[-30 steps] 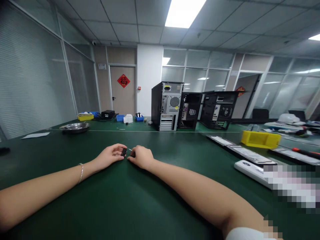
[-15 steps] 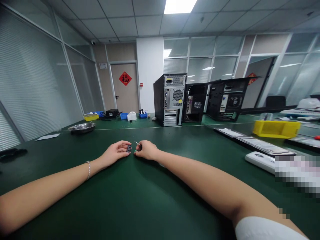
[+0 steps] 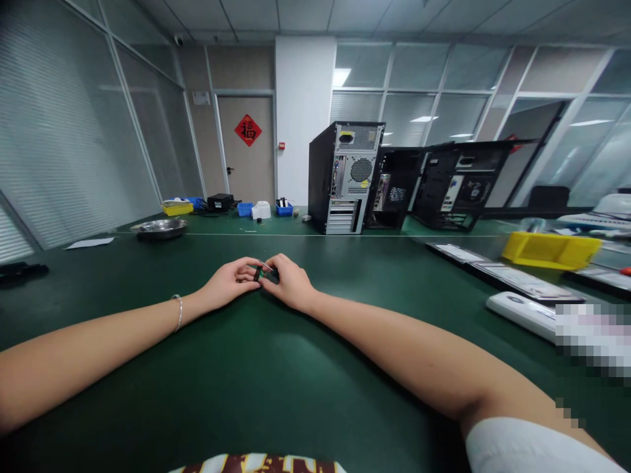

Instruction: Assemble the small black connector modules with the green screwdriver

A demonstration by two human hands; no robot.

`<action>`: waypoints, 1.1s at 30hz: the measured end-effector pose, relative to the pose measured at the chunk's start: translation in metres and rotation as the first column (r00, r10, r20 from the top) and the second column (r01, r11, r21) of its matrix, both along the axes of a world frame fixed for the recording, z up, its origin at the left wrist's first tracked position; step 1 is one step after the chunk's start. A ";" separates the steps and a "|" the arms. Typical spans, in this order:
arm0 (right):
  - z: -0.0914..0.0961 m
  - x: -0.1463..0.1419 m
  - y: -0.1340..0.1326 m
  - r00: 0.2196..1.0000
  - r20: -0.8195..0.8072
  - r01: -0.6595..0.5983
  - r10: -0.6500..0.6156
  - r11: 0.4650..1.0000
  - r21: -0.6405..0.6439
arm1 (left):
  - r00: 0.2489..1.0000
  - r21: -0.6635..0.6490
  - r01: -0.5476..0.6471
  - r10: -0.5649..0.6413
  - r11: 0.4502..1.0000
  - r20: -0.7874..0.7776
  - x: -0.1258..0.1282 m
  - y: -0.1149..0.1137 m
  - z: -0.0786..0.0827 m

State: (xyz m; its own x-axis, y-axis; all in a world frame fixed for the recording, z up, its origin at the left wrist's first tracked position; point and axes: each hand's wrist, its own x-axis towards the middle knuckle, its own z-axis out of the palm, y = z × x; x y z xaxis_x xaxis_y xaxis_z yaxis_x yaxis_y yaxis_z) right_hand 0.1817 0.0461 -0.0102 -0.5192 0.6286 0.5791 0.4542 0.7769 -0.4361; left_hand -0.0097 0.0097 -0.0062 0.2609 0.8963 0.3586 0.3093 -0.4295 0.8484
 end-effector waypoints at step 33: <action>-0.003 0.006 0.001 0.985 -0.126 -0.103 0.119 0.987 0.126 | 0.989 -0.036 0.006 0.000 0.999 0.149 0.001 0.005 -0.002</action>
State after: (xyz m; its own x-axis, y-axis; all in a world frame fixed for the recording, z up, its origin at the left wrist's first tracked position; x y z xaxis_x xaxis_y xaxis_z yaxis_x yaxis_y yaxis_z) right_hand 0.1873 0.0471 -0.0130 -0.4958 0.4942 0.7141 0.3063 0.8689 -0.3887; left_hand -0.0086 0.0150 -0.0083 0.2098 0.9086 0.3612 0.1773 -0.3987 0.8998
